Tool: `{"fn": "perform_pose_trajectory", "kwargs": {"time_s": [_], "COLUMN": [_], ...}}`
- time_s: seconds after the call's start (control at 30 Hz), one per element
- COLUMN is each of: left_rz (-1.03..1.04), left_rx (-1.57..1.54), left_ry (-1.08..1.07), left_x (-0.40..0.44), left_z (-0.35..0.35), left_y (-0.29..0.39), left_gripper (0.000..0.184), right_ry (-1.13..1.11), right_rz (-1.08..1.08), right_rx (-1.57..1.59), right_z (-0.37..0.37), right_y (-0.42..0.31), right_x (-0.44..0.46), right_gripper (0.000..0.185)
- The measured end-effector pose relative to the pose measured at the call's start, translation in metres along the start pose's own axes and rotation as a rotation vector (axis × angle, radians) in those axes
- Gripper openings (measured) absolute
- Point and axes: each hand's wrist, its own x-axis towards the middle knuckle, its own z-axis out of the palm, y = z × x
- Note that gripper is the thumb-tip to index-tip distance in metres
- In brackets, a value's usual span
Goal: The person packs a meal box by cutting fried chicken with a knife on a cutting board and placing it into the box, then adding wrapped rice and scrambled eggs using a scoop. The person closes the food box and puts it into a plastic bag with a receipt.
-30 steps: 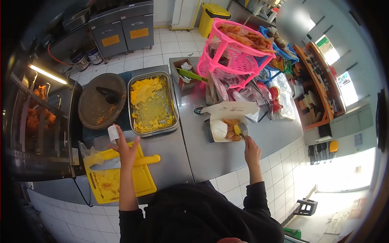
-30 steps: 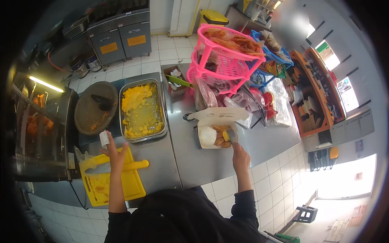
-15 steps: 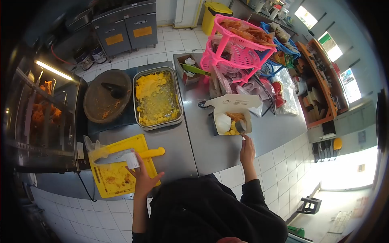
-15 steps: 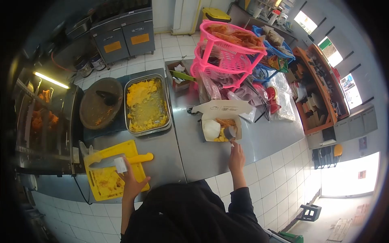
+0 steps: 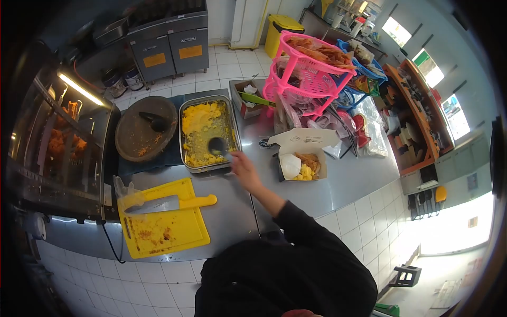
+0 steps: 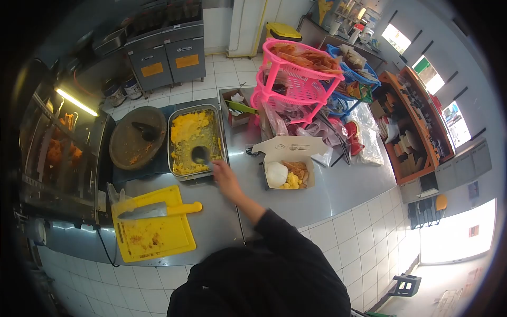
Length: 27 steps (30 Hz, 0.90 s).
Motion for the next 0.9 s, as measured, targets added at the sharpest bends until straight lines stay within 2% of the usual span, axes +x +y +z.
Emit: {"fn": "perform_pose_trajectory", "kwargs": {"time_s": [0.07,0.13,0.17,0.23,0.27,0.3,0.4,0.47,0.5,0.57,0.63,0.7,0.73,0.77,0.8,0.83,0.87,0.9], "left_rz": [-0.017,-0.024,-0.033,-0.049,-0.06,-0.073,-0.141,-0.189,-0.207,-0.255,-0.308,-0.332,-0.279,-0.144,0.103,0.227,0.537,0.689], "left_rx": [0.033,0.064,0.077,0.101,0.114,0.132,0.169,0.186,0.198,0.218,0.256,0.352,0.408,0.427,0.499,0.366,0.271,0.167], "left_ry": [-0.07,-0.125,-0.145,-0.184,-0.199,-0.211,-0.233,-0.24,-0.247,-0.266,-0.319,-0.457,-0.551,-0.612,-0.485,-0.654,-0.57,-0.488], "left_x": [0.007,0.011,0.012,0.015,0.015,0.017,0.015,0.011,0.007,-0.003,-0.012,-0.03,-0.049,-0.08,-0.154,-0.149,-0.192,-0.214], "left_z": [0.013,0.022,0.025,0.032,0.035,0.038,0.048,0.056,0.061,0.075,0.084,0.086,0.089,0.101,0.136,0.14,0.171,0.196], "left_y": [-0.003,-0.005,-0.006,-0.006,-0.008,-0.008,-0.02,-0.028,-0.031,-0.039,-0.047,-0.041,-0.019,0.017,0.094,0.108,0.153,0.177], "left_gripper": [0.092,0.089,0.088,0.086,0.085,0.084,0.081,0.079,0.078,0.076,0.074,0.072,0.071,0.07,0.061,0.06,0.053,0.043], "right_ry": [-0.066,-0.283,-0.283,-0.297,-0.316,-0.292,-0.224,-0.032,0.071,0.299,0.41,0.447,0.365,0.271,0.234,0.191,0.135,0.064], "right_rz": [-0.002,0.058,0.052,-0.034,-0.068,-0.179,-0.454,-0.497,-0.413,-0.503,-0.35,-0.235,-0.255,-0.292,-0.226,-0.17,0.059,-0.235], "right_rx": [0.009,-0.239,-0.23,-0.501,-0.518,-0.542,-0.7,-0.691,-0.627,-0.618,-0.329,-0.584,-0.602,-0.605,-0.657,-0.708,-0.858,-0.947], "right_z": [0.025,0.037,0.037,0.027,0.014,-0.003,-0.081,-0.146,-0.177,-0.25,-0.324,-0.402,-0.44,-0.472,-0.501,-0.523,-0.535,-0.561], "right_y": [0.002,-0.009,-0.016,-0.037,-0.046,-0.07,-0.116,-0.135,-0.15,-0.148,-0.134,-0.114,-0.093,-0.073,-0.056,-0.034,-0.034,0.002], "right_x": [0.029,0.043,0.04,0.022,0.011,0.001,-0.021,-0.022,-0.022,-0.004,0.013,0.042,0.057,0.081,0.102,0.122,0.145,0.176], "right_gripper": [0.03,0.041,0.041,0.048,0.056,0.054,0.04,0.027,0.026,0.019,0.017,0.023,0.027,0.032,0.036,0.04,0.045,0.05]}}
